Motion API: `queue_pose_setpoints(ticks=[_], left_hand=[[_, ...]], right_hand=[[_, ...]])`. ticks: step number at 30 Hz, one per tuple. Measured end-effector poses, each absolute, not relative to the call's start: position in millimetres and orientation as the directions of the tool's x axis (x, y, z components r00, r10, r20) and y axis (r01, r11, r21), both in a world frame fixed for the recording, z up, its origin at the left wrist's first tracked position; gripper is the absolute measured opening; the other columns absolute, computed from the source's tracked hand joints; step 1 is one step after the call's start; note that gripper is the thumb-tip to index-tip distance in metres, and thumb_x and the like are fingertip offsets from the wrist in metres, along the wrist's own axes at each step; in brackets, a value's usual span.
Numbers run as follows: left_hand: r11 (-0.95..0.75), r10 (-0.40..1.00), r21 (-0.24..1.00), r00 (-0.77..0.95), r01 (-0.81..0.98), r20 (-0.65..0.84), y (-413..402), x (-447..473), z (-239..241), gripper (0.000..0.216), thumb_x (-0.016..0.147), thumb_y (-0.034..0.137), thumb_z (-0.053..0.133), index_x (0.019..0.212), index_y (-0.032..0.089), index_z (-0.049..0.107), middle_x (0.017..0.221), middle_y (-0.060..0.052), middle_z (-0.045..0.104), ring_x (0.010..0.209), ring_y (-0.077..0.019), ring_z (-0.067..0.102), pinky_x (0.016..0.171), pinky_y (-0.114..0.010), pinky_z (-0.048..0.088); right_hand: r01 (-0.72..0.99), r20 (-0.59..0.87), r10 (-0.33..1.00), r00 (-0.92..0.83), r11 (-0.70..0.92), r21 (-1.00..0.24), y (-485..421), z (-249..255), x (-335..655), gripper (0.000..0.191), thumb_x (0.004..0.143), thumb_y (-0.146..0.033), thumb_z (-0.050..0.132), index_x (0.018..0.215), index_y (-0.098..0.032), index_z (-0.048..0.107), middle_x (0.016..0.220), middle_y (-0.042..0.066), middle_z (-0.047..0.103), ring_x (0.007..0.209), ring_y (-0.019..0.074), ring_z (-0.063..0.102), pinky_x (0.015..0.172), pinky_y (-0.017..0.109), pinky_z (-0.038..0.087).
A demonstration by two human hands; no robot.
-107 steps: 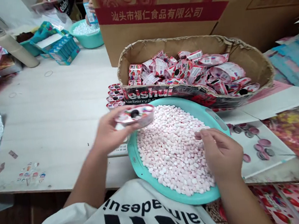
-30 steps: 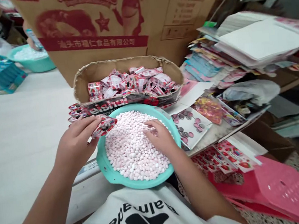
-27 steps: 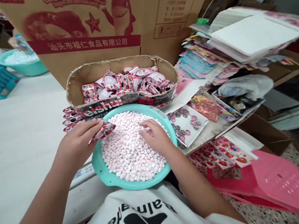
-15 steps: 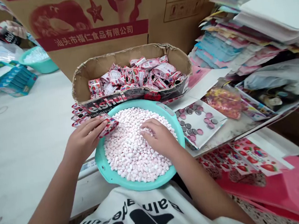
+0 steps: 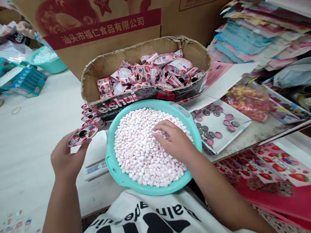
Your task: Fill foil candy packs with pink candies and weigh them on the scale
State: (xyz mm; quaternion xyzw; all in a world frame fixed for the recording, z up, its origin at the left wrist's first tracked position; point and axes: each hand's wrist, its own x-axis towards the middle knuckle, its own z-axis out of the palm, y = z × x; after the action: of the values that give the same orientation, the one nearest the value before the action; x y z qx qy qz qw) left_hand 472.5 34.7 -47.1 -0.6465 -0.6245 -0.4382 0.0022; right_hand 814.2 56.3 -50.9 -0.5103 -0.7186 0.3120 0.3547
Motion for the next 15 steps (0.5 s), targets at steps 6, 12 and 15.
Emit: queue_pose_setpoints(ticks=[6, 12, 15], left_hand=[[0.014, 0.882, 0.899, -0.429, 0.438, 0.195, 25, 436, -92, 0.047, 0.066, 0.037, 0.081, 0.107, 0.016, 0.07, 0.106, -0.011, 0.073, 0.099, -0.029, 0.069, 0.089, -0.043, 0.057], [-0.035, 0.943, 0.946, -0.303, 0.324, 0.138, 28, 414, -103, 0.085, 0.061, 0.036, 0.086, 0.136, 0.019, 0.051, 0.13, -0.017, 0.063, 0.122, -0.0309, 0.059, 0.102, -0.045, 0.05], [-0.188, 0.894, 0.948, -0.355, 0.256, 0.273, 25, 402, -107, 0.082, 0.065, 0.042, 0.084, 0.136, 0.019, 0.051, 0.134, -0.019, 0.06, 0.128, -0.0299, 0.055, 0.109, -0.045, 0.044]], right_hand=[[0.545, 0.155, 0.961, -0.228, 0.258, -0.798, 60, -54, 812, 0.017, 0.089, -0.036, 0.057, 0.097, -0.025, 0.067, 0.107, 0.007, 0.065, 0.105, 0.0246, 0.061, 0.095, 0.043, 0.049], [0.598, 0.09, 0.944, -0.318, 0.274, -0.753, 60, -55, 811, 0.025, 0.086, -0.044, 0.062, 0.102, -0.026, 0.067, 0.113, 0.007, 0.065, 0.109, 0.0267, 0.06, 0.099, 0.044, 0.046], [0.615, 0.069, 0.935, -0.347, 0.282, -0.736, 62, -56, 811, 0.031, 0.081, -0.049, 0.067, 0.102, -0.026, 0.067, 0.112, 0.007, 0.065, 0.107, 0.027, 0.061, 0.096, 0.044, 0.048]])
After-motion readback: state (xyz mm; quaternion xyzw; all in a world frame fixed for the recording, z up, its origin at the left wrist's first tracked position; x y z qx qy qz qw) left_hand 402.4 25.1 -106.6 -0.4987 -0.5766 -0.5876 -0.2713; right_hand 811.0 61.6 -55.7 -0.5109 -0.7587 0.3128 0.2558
